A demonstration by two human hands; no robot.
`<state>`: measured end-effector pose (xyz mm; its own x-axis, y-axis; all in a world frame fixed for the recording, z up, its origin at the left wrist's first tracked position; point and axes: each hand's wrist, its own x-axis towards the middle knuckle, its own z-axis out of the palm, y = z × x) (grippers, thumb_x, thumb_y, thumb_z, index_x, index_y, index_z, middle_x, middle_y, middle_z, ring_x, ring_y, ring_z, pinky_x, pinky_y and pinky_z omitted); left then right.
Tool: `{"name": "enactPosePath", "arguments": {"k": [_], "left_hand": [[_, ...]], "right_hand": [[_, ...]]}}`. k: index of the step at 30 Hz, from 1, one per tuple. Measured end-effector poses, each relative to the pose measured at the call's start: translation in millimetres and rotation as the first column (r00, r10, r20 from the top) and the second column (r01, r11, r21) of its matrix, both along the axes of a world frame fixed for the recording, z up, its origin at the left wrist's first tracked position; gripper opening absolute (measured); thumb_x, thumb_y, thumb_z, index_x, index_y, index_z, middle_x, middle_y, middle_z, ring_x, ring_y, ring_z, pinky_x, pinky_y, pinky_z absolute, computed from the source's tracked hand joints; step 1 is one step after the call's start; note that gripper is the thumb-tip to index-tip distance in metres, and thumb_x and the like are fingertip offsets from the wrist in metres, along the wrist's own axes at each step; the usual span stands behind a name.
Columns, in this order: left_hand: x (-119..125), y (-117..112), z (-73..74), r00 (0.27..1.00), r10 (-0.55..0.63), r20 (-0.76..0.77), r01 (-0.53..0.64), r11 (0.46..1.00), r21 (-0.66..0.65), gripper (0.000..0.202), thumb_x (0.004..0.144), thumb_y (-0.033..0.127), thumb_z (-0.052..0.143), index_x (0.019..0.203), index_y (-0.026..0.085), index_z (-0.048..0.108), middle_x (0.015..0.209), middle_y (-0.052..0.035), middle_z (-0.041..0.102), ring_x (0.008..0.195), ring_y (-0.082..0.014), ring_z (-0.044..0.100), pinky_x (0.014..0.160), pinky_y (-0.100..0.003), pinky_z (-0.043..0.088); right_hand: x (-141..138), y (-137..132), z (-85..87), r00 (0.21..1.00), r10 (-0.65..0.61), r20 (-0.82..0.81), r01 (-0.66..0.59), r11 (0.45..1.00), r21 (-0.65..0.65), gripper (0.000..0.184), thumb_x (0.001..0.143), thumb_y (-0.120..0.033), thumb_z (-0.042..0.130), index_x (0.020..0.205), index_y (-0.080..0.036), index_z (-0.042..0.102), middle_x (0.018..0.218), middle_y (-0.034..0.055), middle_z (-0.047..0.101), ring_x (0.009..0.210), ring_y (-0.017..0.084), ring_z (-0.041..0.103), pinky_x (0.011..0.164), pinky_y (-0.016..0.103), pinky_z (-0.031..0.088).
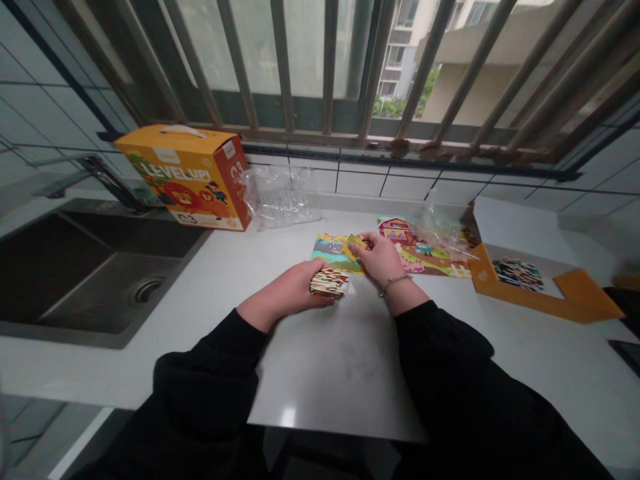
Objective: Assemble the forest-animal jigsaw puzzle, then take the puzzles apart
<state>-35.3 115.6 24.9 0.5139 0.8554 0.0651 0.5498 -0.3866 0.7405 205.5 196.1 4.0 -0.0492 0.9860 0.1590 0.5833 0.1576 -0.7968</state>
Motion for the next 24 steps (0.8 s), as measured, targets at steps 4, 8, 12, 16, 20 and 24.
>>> {"name": "enactPosePath", "arguments": {"k": [4, 8, 12, 16, 20, 24], "left_hand": [[0, 0, -0.3, 0.999, -0.016, 0.031, 0.016, 1.000, 0.014, 0.038, 0.084, 0.040, 0.087, 0.114, 0.024, 0.070, 0.112, -0.0057, 0.077, 0.099, -0.0280, 0.072, 0.087, -0.041, 0.056], [2, 1, 1.3, 0.999, -0.016, 0.049, 0.013, 0.998, 0.069, 0.036, 0.083, 0.036, 0.087, 0.112, 0.026, 0.071, 0.114, -0.0064, 0.076, 0.101, -0.0294, 0.071, 0.090, -0.045, 0.058], [3, 3, 0.3, 0.997, -0.033, 0.063, 0.027, 0.995, 0.096, 0.034, 0.083, 0.033, 0.086, 0.113, 0.026, 0.071, 0.116, -0.0075, 0.076, 0.106, -0.0311, 0.070, 0.095, -0.048, 0.058], [2, 4, -2.5, 0.998, -0.032, 0.059, 0.026, 0.995, 0.094, 0.035, 0.082, 0.032, 0.086, 0.112, 0.026, 0.070, 0.114, -0.0066, 0.075, 0.103, -0.0302, 0.071, 0.093, -0.047, 0.058], [2, 4, -1.8, 0.997, -0.030, 0.065, 0.024, 0.996, 0.081, 0.032, 0.081, 0.033, 0.087, 0.108, 0.026, 0.069, 0.107, -0.0055, 0.075, 0.095, -0.0282, 0.069, 0.086, -0.045, 0.058], [2, 4, -1.7, 0.998, -0.009, 0.056, 0.004, 0.997, 0.083, 0.032, 0.080, 0.033, 0.087, 0.105, 0.025, 0.068, 0.105, -0.0052, 0.074, 0.093, -0.0274, 0.068, 0.083, -0.044, 0.057]], "right_hand": [[-18, 29, -7.9, 0.950, 0.008, 0.313, -0.036, 0.996, 0.082, 0.032, 0.090, -0.045, 0.079, 0.103, -0.017, 0.074, 0.106, 0.0135, 0.075, 0.098, 0.029, 0.068, 0.090, 0.040, 0.052], [-25, 37, -16.8, 0.884, 0.010, 0.468, -0.086, 0.986, 0.140, 0.049, 0.089, -0.050, 0.084, 0.121, -0.016, 0.070, 0.118, 0.0190, 0.073, 0.111, 0.036, 0.065, 0.098, 0.047, 0.052], [-23, 35, -20.2, 0.900, 0.041, 0.433, -0.103, 0.987, 0.120, 0.054, 0.088, -0.044, 0.085, 0.130, -0.017, 0.065, 0.115, 0.0170, 0.072, 0.110, 0.036, 0.065, 0.100, 0.050, 0.052], [-22, 35, -23.0, 0.947, 0.078, 0.311, -0.128, 0.981, 0.146, 0.057, 0.083, -0.037, 0.087, 0.132, -0.020, 0.063, 0.124, 0.0157, 0.067, 0.116, 0.034, 0.063, 0.107, 0.049, 0.052], [-23, 33, -21.1, 0.977, 0.136, 0.164, -0.175, 0.952, 0.251, 0.029, 0.098, -0.028, 0.064, 0.126, -0.020, 0.064, 0.129, 0.0160, 0.062, 0.122, 0.029, 0.062, 0.116, 0.047, 0.048], [-24, 27, -11.8, 0.984, 0.169, 0.054, -0.178, 0.934, 0.310, 0.022, 0.100, -0.027, 0.058, 0.118, -0.021, 0.070, 0.127, 0.0153, 0.063, 0.123, 0.028, 0.062, 0.113, 0.044, 0.051]]}}
